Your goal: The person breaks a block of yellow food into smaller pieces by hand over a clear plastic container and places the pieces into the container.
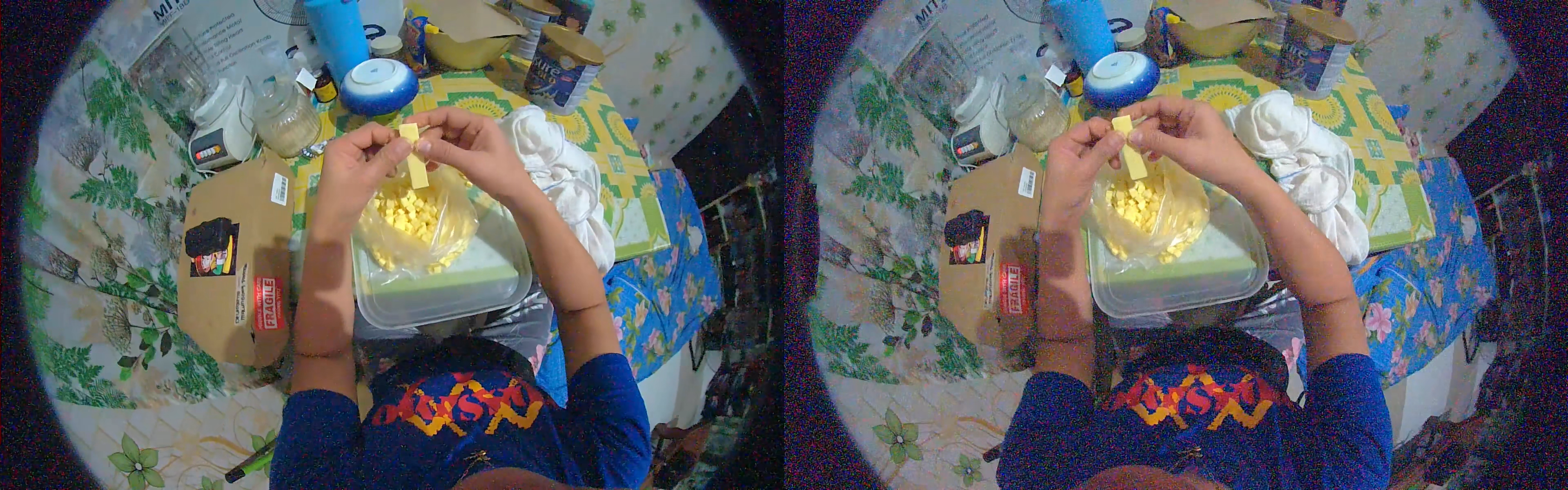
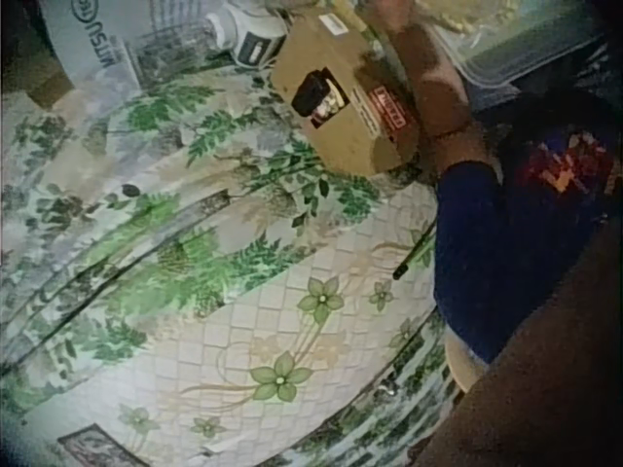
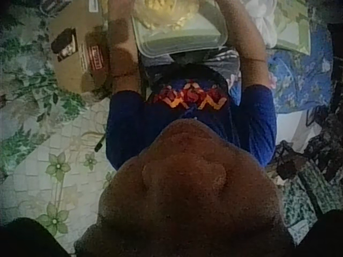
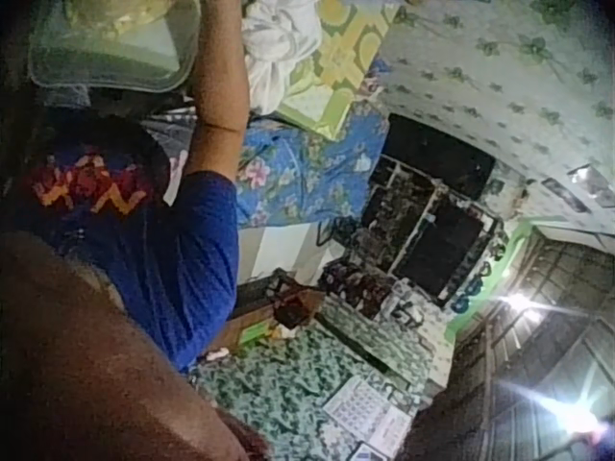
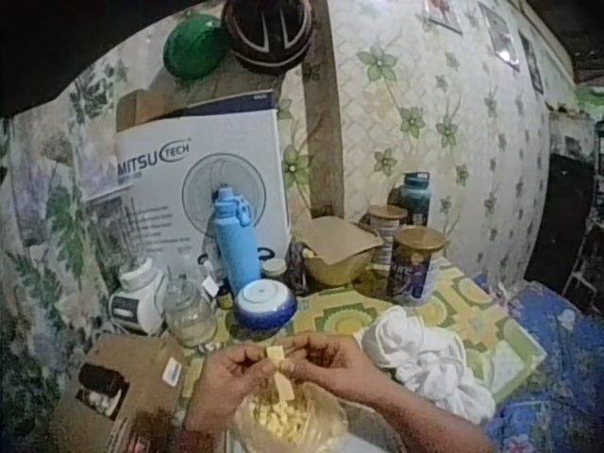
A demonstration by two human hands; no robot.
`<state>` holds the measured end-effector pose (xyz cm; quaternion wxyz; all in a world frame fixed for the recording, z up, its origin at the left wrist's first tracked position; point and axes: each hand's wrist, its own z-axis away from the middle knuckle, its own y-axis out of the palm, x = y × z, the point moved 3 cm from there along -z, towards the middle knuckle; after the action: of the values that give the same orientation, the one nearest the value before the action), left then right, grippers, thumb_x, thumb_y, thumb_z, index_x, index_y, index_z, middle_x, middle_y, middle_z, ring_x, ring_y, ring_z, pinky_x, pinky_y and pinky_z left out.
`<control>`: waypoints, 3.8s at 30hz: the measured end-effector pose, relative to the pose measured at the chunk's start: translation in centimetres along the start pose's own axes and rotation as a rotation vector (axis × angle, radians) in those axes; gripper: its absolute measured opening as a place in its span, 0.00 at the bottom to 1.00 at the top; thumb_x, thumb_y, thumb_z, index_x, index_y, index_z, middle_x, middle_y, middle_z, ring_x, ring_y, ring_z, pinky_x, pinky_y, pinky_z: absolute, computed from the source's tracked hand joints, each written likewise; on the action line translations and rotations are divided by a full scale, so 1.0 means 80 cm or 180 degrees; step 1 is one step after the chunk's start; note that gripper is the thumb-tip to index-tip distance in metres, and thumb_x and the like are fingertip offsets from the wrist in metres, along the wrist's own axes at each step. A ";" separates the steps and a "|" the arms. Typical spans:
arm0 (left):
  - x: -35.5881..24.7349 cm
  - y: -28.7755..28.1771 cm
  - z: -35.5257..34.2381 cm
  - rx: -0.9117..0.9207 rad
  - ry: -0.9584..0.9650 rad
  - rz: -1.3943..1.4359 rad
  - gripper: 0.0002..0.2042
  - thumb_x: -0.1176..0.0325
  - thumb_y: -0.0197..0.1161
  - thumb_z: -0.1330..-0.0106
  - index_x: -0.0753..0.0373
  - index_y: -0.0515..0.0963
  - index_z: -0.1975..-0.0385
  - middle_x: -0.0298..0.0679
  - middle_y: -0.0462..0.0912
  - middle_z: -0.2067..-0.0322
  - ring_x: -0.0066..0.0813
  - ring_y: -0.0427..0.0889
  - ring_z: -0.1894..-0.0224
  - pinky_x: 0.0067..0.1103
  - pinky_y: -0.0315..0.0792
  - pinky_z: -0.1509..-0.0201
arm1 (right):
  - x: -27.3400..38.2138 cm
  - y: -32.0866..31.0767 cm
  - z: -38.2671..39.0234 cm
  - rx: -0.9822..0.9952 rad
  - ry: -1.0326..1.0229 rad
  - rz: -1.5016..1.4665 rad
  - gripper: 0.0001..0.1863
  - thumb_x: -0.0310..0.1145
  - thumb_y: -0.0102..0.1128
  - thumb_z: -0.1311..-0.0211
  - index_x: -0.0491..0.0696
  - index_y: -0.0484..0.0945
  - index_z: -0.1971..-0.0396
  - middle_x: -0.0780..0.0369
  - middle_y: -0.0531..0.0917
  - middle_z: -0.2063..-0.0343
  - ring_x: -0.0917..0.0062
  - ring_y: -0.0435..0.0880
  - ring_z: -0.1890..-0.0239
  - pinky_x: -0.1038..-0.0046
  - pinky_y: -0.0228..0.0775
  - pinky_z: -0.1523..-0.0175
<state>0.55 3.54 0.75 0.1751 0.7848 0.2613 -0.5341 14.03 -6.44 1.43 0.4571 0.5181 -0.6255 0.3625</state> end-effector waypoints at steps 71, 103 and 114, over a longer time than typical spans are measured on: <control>0.008 0.000 -0.003 0.0138 -0.0412 0.1319 0.12 0.67 0.58 0.37 0.65 0.71 0.57 0.38 0.80 0.67 0.23 0.80 0.69 0.20 0.77 0.69 | 0.002 0.000 -0.002 -0.0384 -0.0064 -0.0369 0.22 0.32 0.62 0.44 0.44 0.70 0.49 0.64 0.81 0.66 0.83 0.79 0.66 0.80 0.72 0.62; 0.005 -0.003 -0.003 0.0006 -0.0585 0.1829 0.08 0.66 0.54 0.38 0.61 0.71 0.64 0.35 0.73 0.77 0.23 0.72 0.81 0.19 0.69 0.80 | -0.009 -0.008 -0.002 -0.0353 0.0701 -0.1033 0.17 0.33 0.56 0.39 0.44 0.73 0.52 0.64 0.79 0.65 0.85 0.75 0.69 0.80 0.69 0.65; 0.001 0.004 0.000 -0.0116 -0.0530 0.0973 0.12 0.64 0.67 0.44 0.64 0.74 0.68 0.30 0.72 0.82 0.11 0.66 0.87 0.09 0.58 0.88 | -0.002 0.001 0.003 -0.0145 0.0169 -0.0270 0.11 0.31 0.61 0.46 0.44 0.79 0.63 0.67 0.81 0.68 0.86 0.76 0.71 0.81 0.69 0.67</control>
<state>0.75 3.30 0.63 0.2895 0.7651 0.1331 -0.5595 13.89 -6.63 1.20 0.5002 0.5237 -0.5987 0.3422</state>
